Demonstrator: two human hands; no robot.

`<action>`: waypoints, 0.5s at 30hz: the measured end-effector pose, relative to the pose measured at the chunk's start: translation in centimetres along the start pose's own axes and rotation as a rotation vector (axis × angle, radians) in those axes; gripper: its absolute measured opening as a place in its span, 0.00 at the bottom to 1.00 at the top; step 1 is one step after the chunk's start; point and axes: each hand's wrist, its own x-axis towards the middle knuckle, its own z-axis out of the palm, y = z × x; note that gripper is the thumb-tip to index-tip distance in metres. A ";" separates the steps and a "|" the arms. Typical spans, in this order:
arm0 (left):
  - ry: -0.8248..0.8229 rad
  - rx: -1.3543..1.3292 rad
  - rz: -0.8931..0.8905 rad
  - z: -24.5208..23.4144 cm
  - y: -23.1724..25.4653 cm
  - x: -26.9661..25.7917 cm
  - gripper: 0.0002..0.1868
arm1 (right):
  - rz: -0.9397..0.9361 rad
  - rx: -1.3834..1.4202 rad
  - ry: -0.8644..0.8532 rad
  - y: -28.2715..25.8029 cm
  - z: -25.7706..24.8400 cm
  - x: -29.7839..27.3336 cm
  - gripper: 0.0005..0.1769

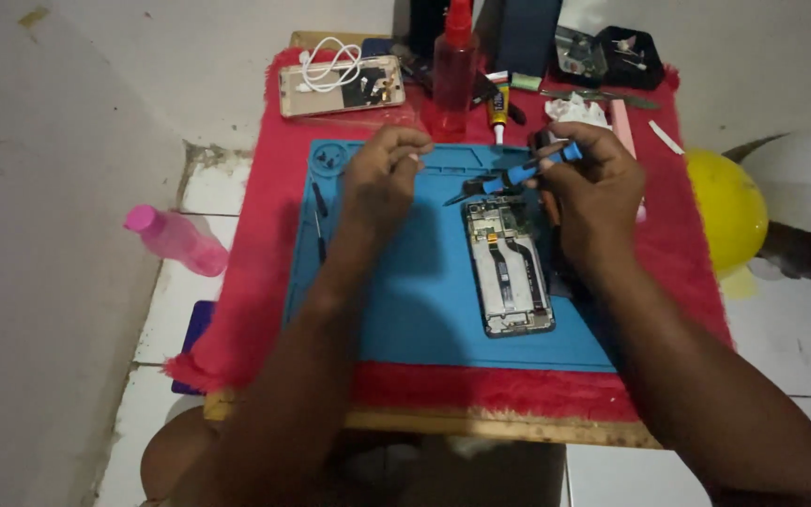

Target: The person is repairing a disassembled smartphone on a blue work mat. They use a blue soldering iron to work on the motherboard and other internal components, occasionally using tweezers to handle small parts. The workspace is cluttered with tools, spare parts, and other electronic devices.

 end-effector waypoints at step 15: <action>-0.011 -0.007 -0.088 0.8 -2.3 1.2 0.17 | 0.020 0.058 -0.007 -2.4 1.8 -1.4 0.22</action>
